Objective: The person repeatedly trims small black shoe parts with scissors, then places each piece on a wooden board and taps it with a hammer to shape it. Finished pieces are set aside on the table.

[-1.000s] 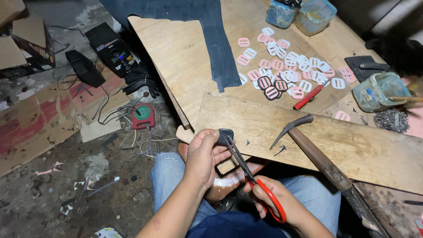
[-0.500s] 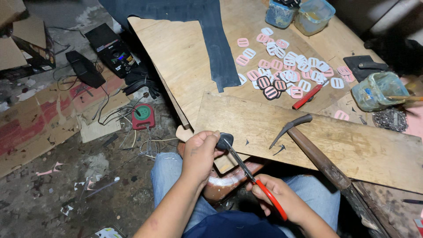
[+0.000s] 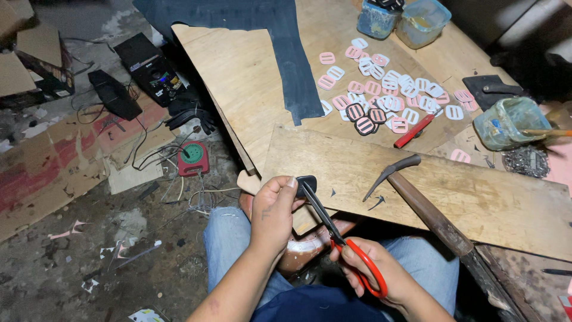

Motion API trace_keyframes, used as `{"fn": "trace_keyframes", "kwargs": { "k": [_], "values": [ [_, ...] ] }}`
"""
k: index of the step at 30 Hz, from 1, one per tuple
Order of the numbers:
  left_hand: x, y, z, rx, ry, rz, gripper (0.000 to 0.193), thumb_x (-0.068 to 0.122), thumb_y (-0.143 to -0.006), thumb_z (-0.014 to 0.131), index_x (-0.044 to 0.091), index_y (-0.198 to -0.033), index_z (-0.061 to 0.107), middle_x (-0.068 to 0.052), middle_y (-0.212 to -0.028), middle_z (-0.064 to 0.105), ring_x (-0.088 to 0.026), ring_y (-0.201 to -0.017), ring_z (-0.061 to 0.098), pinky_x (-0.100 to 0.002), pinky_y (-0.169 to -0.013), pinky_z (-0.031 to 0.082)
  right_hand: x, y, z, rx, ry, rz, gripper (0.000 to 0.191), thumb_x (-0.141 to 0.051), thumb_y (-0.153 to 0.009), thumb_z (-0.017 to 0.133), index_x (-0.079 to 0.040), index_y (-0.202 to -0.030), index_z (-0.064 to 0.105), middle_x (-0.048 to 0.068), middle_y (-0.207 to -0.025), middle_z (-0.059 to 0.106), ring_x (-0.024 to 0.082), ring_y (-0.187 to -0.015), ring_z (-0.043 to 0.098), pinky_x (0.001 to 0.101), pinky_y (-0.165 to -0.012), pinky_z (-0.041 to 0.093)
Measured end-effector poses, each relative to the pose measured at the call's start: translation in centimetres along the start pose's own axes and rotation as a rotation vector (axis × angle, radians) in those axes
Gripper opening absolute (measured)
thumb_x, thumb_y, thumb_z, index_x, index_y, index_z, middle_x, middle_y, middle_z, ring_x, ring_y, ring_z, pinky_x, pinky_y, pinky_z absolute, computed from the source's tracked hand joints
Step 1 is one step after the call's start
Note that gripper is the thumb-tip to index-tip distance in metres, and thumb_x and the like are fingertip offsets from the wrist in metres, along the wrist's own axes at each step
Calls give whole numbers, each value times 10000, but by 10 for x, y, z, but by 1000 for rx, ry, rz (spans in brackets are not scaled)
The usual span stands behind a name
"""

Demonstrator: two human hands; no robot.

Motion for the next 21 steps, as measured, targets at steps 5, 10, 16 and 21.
{"fn": "trace_keyframes", "kwargs": {
  "k": [5,10,16,21],
  "values": [
    [-1,1,-4,51,-210,10,239,226,-999,600,13,-958,700,-40,-860,735,-96,-764,658,-267,-747,555,3,-2,1,94,154,27,322,-352,-924,663,-49,-1018,716,-11,-643,564,76,-474,551,240,-400,466],
    [-2,-1,-6,61,-201,-14,250,223,-989,608,-6,-948,702,-39,-836,727,-101,-736,653,-272,-720,562,5,-1,1,152,203,59,308,-364,-923,676,-59,-949,705,-15,-630,563,82,-454,554,246,-381,463],
    [0,2,-7,50,-271,32,238,210,-985,614,-2,-932,710,-47,-816,727,-100,-725,649,-268,-707,550,3,3,3,196,280,143,311,-377,-920,673,-68,-891,685,7,-608,561,94,-430,562,262,-350,469],
    [4,3,-7,80,-226,11,255,218,-1016,576,-15,-983,673,-66,-869,736,-102,-754,675,-251,-722,560,-9,20,12,173,411,-103,248,-295,-910,722,-58,-861,672,-2,-682,606,77,-593,567,261,-529,477]
  ]
}}
Point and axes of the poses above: each hand's wrist, its own y-axis away from the middle knuckle, its own z-axis out of the palm, x = y × z, the point moved 1 cm from there along -y, towards the middle knuckle
